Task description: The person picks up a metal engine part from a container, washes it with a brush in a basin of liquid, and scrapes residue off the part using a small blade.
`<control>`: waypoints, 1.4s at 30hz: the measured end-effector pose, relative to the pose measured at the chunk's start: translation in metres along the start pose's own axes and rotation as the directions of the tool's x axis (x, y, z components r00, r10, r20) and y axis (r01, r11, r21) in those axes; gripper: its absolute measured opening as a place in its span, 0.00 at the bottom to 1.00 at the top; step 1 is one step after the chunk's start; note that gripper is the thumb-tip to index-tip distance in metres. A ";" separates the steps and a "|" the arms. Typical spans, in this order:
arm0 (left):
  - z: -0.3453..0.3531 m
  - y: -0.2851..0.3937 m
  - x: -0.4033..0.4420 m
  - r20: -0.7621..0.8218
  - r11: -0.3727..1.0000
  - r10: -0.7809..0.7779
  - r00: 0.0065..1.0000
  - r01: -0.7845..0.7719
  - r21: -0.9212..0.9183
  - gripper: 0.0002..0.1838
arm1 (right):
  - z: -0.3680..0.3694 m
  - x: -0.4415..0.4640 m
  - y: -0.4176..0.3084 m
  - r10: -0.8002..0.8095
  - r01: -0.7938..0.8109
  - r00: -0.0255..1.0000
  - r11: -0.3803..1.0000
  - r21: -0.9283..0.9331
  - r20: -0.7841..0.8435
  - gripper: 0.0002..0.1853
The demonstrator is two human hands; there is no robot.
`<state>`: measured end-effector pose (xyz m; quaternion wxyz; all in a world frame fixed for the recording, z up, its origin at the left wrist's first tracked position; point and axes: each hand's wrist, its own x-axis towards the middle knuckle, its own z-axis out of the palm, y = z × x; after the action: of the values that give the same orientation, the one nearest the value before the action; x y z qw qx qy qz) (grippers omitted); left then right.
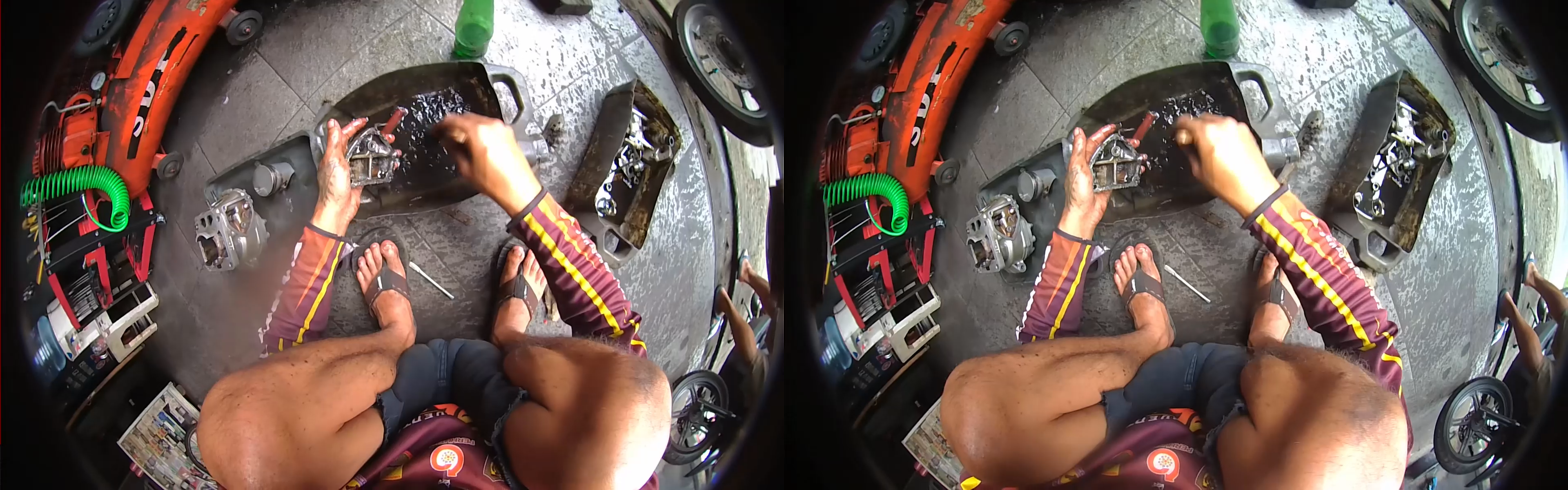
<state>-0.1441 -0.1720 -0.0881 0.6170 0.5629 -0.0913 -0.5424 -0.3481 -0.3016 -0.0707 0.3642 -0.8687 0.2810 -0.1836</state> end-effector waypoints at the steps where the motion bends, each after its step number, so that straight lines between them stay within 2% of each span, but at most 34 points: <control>1: -0.002 0.002 0.002 0.029 1.000 0.003 1.000 -0.003 -0.015 0.38 | 0.002 -0.003 0.004 -0.050 0.052 0.993 0.999 -0.017 0.105 0.14; 2: 0.003 0.008 -0.001 0.053 1.000 0.017 0.998 -0.016 -0.014 0.38 | 0.003 -0.005 0.002 -0.092 0.100 0.973 0.994 -0.031 0.211 0.16; 4: 0.011 0.019 -0.005 0.111 0.997 0.030 0.993 -0.038 0.074 0.38 | 0.006 -0.002 0.001 -0.124 0.125 0.962 0.992 0.011 0.242 0.20; 6: 0.021 0.031 -0.012 0.127 0.991 0.024 0.992 -0.040 0.128 0.38 | 0.001 0.012 -0.018 -0.121 0.156 0.980 0.961 0.230 -0.159 0.22; 7: 0.025 0.033 -0.013 0.144 0.981 0.009 0.990 -0.037 0.190 0.38 | -0.005 0.018 -0.026 -0.162 0.204 0.966 0.957 0.207 -0.202 0.23; 8: 0.025 0.033 -0.013 0.147 0.982 0.012 0.989 -0.040 0.187 0.38 | -0.004 0.020 -0.027 -0.164 0.206 0.965 0.957 0.203 -0.203 0.23; 10: 0.026 0.032 -0.012 0.154 0.902 0.004 0.988 -0.070 0.426 0.38 | -0.003 0.024 -0.026 -0.260 0.278 0.957 0.948 0.157 -0.127 0.22; 11: 0.030 0.030 -0.011 0.141 0.896 0.073 0.987 -0.127 0.425 0.38 | -0.004 0.024 -0.025 -0.218 0.216 0.976 0.973 0.075 0.017 0.18; 12: 0.032 0.031 -0.012 0.142 0.896 0.078 0.987 -0.132 0.423 0.38 | 0.000 0.023 -0.026 -0.193 0.192 0.981 0.976 0.099 -0.002 0.13; 14: 0.034 0.035 -0.015 0.157 0.896 0.057 0.986 -0.120 0.428 0.38 | 0.000 0.019 -0.025 -0.043 0.038 0.997 0.997 0.069 0.071 0.12; 15: 0.033 0.031 -0.012 0.141 0.898 0.099 0.985 -0.149 0.413 0.38 | 0.002 0.017 -0.025 -0.047 0.042 0.996 0.997 0.071 0.074 0.12; 19: 0.027 0.034 -0.010 0.185 0.890 0.080 0.979 -0.154 0.430 0.38 | 0.003 0.012 -0.026 -0.041 0.040 0.999 0.996 0.078 0.008 0.11; 21: 0.030 0.040 -0.013 0.190 0.988 -0.069 0.979 0.041 0.147 0.38 | 0.003 0.009 -0.026 -0.063 0.063 0.998 0.995 0.082 -0.004 0.11; 22: 0.024 0.038 -0.009 0.190 0.988 -0.067 0.979 0.039 0.148 0.38 | 0.004 0.005 -0.025 -0.070 0.068 0.997 0.994 0.089 0.026 0.11; 23: 0.012 0.033 0.000 0.248 0.996 -0.068 0.966 0.078 -0.031 0.38 | 0.004 0.002 -0.024 -0.079 0.074 0.995 0.993 0.096 0.056 0.11; 24: 0.009 0.033 0.004 0.304 0.970 -0.057 0.951 0.124 -0.207 0.38 | 0.002 0.001 -0.024 -0.083 0.077 0.995 0.992 0.095 0.056 0.11; 25: 0.005 0.032 0.006 0.280 0.932 -0.082 0.956 0.173 -0.318 0.39 | 0.001 -0.001 -0.024 -0.060 0.055 0.997 0.995 0.088 0.058 0.11; 27: -0.004 0.028 0.010 0.308 0.866 -0.044 0.951 0.190 -0.463 0.39 | -0.001 -0.001 -0.022 -0.051 0.051 0.999 0.993 0.104 -0.005 0.10; 28: -0.008 0.026 0.012 0.328 0.833 -0.016 0.945 0.194 -0.518 0.38 | -0.006 -0.001 -0.023 0.005 -0.005 1.000 0.991 0.137 0.002 0.10; 30: -0.014 0.022 0.012 0.302 0.798 -0.037 0.953 0.211 -0.565 0.37 | -0.010 0.001 -0.018 0.050 -0.047 0.998 0.994 0.099 -0.024 0.10; 32: -0.017 0.020 0.009 0.283 0.756 -0.063 0.957 0.231 -0.612 0.37 | -0.014 0.000 -0.016 0.073 -0.074 0.997 0.997 0.023 0.018 0.09; 34: -0.018 0.018 0.004 0.375 0.710 -0.082 0.923 0.318 -0.628 0.36 | -0.012 -0.004 -0.010 -0.225 0.199 0.956 0.969 -0.147 -0.186 0.10; 35: -0.019 0.016 0.003 0.303 0.748 -0.123 0.945 0.289 -0.597 0.35 | -0.018 -0.007 -0.015 -0.199 0.174 0.961 0.975 -0.138 -0.192 0.11; 36: -0.022 0.012 0.003 0.330 0.762 -0.090 0.940 0.278 -0.584 0.34 | -0.024 -0.010 -0.020 -0.173 0.150 0.965 0.980 -0.130 -0.197 0.13; 38: -0.026 0.007 0.004 0.344 0.772 -0.030 0.939 0.240 -0.588 0.32 | -0.040 -0.021 -0.030 0.202 -0.168 0.968 0.964 0.208 -0.152 0.10; 39: -0.028 0.007 0.004 0.346 0.774 -0.009 0.938 0.225 -0.591 0.31 | -0.045 -0.029 -0.029 0.194 -0.165 0.965 0.972 0.165 -0.177 0.07; 40: -0.031 0.007 0.003 0.341 0.773 -0.005 0.940 0.220 -0.595 0.30 | -0.046 -0.039 -0.032 0.249 -0.210 0.953 0.954 0.214 -0.175 0.06; 42: -0.035 0.007 0.002 0.275 0.783 -0.013 0.961 0.180 -0.595 0.32 | -0.049 -0.061 -0.047 0.323 -0.319 0.945 0.861 0.396 0.061 0.05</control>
<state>-0.1143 -0.1542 -0.0959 0.7203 0.2609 0.0404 -0.6414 -0.4049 -0.2624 -0.0100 0.5584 -0.7161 0.3795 -0.1772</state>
